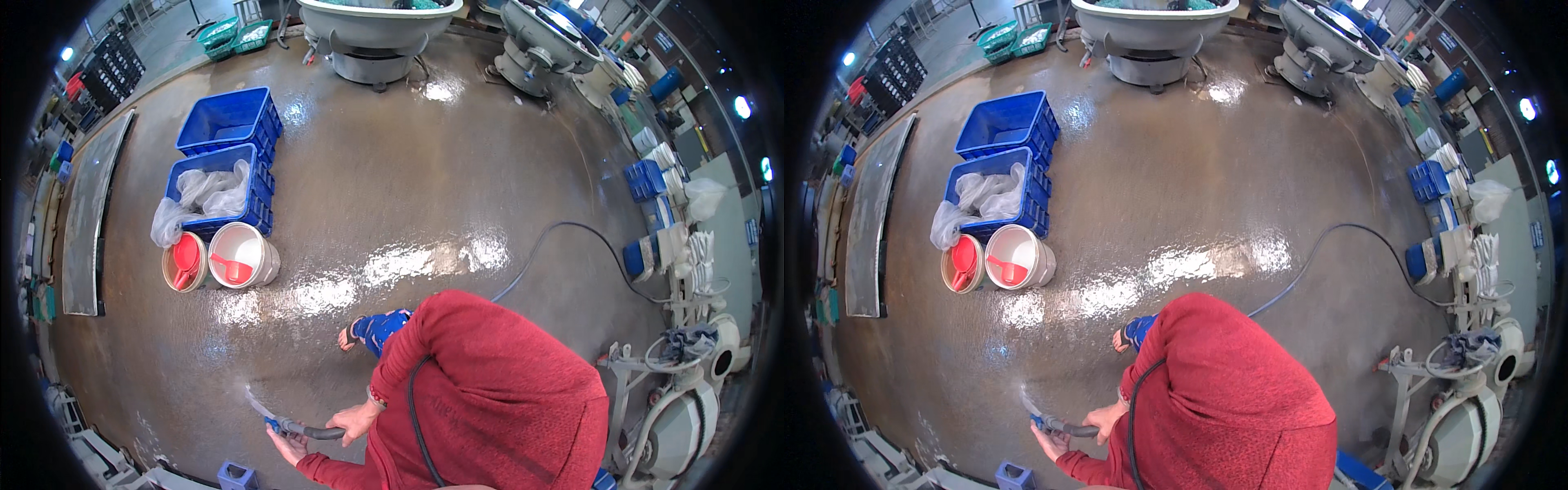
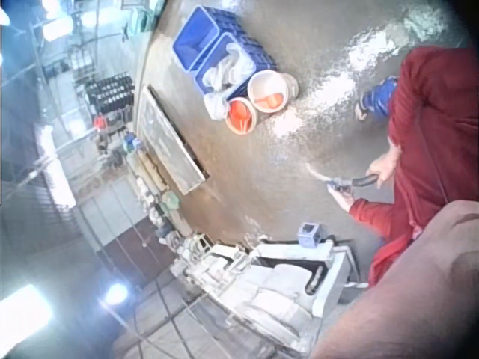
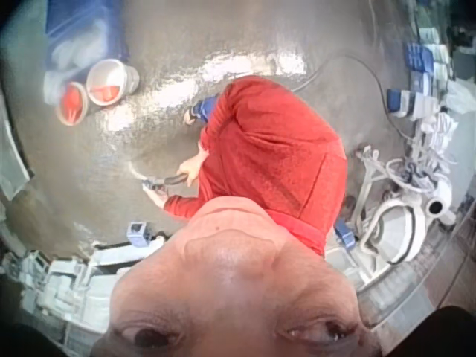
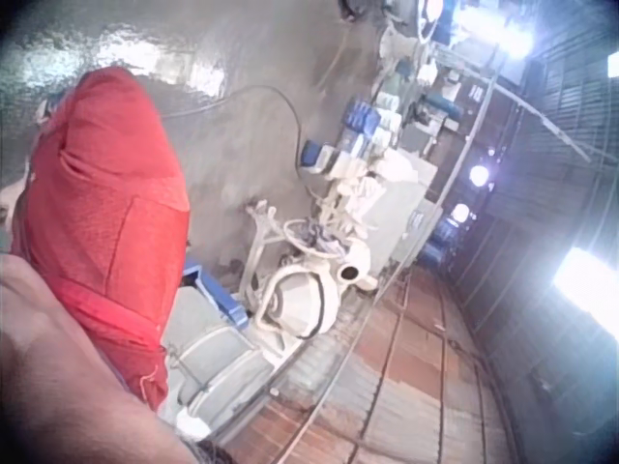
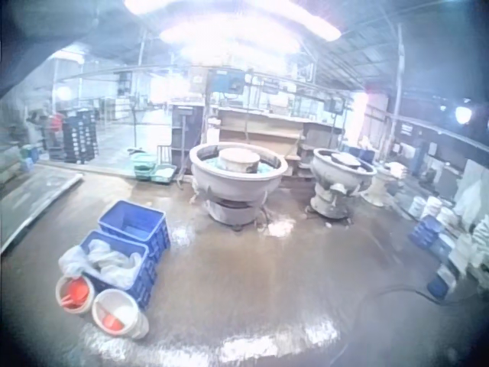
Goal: The person uses a hose to spray water onto the floor and around industrial machinery in a workshop, then reaches into a vibrating finishing machine containing parts and fluid.
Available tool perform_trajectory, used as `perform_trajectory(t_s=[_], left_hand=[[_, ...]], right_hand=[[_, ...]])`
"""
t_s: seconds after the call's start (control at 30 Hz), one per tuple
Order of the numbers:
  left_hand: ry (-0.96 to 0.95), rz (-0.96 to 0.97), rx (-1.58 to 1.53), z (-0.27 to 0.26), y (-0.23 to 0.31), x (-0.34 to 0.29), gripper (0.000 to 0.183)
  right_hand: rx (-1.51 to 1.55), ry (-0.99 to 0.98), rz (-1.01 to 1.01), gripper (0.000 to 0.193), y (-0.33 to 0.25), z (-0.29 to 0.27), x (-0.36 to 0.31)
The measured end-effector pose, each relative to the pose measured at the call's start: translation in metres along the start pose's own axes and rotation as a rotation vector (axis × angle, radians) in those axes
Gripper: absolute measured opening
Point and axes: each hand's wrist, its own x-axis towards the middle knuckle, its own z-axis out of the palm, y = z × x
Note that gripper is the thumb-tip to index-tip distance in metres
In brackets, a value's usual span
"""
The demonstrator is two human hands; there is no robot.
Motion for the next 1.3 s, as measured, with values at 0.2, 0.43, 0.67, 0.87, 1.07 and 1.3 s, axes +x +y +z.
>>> perform_trajectory(t_s=[0.2, 0.43, 0.67, 0.87, 1.07, 1.3], left_hand=[[-0.089, 0.386, -0.332, 0.022, -0.017, -0.078, 0.044], [0.405, 0.362, -0.41, 0.004, -0.005, -0.07, 0.043], [0.825, 0.546, -0.432, -0.015, 0.027, -0.051, 0.067], [0.879, 0.535, -0.393, -0.042, 0.111, -0.044, 0.087], [0.834, 0.44, -0.389, -0.049, 0.173, -0.049, 0.09], [0.861, 0.434, -0.377, -0.053, 0.196, -0.023, 0.092]], right_hand=[[-0.176, 0.024, -0.123, 0.057, 0.0, 0.03, -0.051], [0.158, -0.147, 0.206, 0.028, -0.035, 0.036, -0.027], [-0.059, -0.289, -0.056, 0.019, -0.037, -0.014, 0.034], [-0.057, -0.377, 0.007, 0.013, -0.089, -0.063, 0.116], [0.047, -0.442, -0.018, 0.01, -0.099, -0.08, 0.169], [0.149, -0.506, 0.12, 0.011, -0.11, -0.094, 0.196]])
